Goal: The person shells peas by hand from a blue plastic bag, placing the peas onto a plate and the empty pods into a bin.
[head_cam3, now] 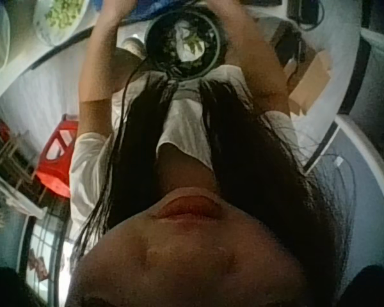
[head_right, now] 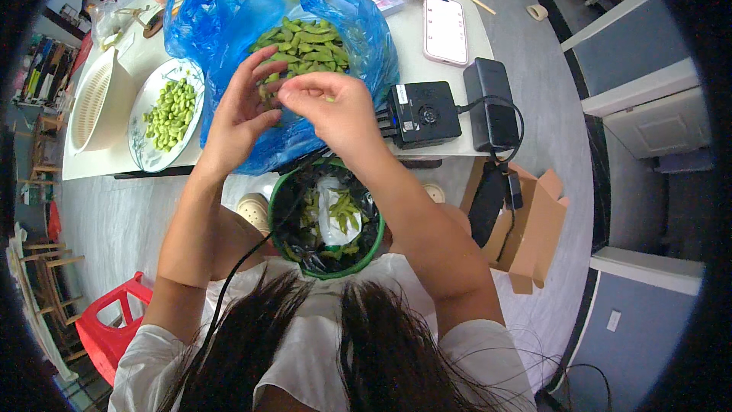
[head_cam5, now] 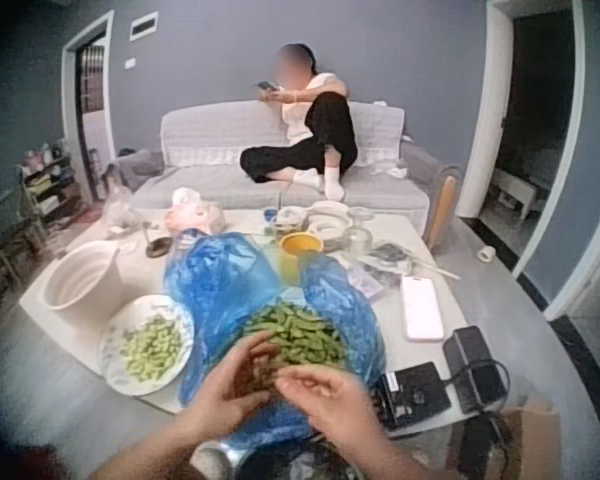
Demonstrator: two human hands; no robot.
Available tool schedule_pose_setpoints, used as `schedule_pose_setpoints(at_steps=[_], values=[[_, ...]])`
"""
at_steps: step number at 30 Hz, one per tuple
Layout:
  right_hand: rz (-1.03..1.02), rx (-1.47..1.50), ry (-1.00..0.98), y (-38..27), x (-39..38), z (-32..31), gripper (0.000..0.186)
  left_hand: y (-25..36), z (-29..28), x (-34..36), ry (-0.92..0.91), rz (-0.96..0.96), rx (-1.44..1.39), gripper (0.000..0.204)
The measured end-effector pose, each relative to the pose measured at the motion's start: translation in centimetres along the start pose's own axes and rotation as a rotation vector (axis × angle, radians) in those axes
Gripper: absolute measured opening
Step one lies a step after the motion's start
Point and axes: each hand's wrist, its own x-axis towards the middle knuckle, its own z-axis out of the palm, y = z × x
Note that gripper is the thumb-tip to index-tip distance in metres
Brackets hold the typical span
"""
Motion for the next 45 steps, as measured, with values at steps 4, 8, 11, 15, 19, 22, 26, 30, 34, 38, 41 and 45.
schedule_pose_setpoints(at_steps=[4,8,11,15,19,22,26,30,34,38,41,45], values=[[-0.310,-0.382,0.056,1.7,0.4,0.7,0.014,-0.1,1.0,0.0,-0.023,0.155,0.284,0.068],[-0.208,-0.083,0.104,1.4,1.3,0.5,0.014,-0.5,0.6,0.2,0.075,0.051,0.161,0.054],[-0.094,0.036,0.059,0.5,1.2,-0.1,0.017,0.5,-0.3,0.5,0.017,-0.182,-0.044,0.033],[-0.071,0.014,0.097,0.5,1.2,0.0,0.016,0.2,-0.2,0.1,0.082,-0.150,0.088,0.020],[-0.121,-0.104,0.137,0.7,1.1,0.3,0.013,-0.4,-0.2,0.0,0.195,0.036,0.407,0.016],[-0.191,-0.124,0.125,1.2,1.2,0.2,0.011,0.0,0.2,0.0,0.203,0.041,0.467,0.015],[-0.275,-0.180,0.119,1.8,1.5,0.2,0.010,0.1,0.3,0.0,0.218,0.041,0.553,0.016],[-0.348,-0.300,0.129,2.1,1.6,-0.1,0.011,0.0,0.6,-0.1,0.218,0.067,0.624,0.017],[-0.373,-0.303,0.139,2.0,1.6,0.0,0.011,-0.6,0.6,-0.1,0.258,0.086,0.584,0.017],[-0.273,-0.170,0.125,1.7,1.6,0.1,0.009,-0.7,0.4,0.0,0.234,-0.043,0.296,0.015],[-0.196,-0.070,0.099,1.3,1.4,0.1,0.008,-0.2,0.5,0.0,0.212,-0.103,0.128,0.014],[-0.037,0.115,0.065,0.6,1.0,0.1,0.009,0.3,0.5,0.2,0.201,-0.150,-0.046,0.014]])
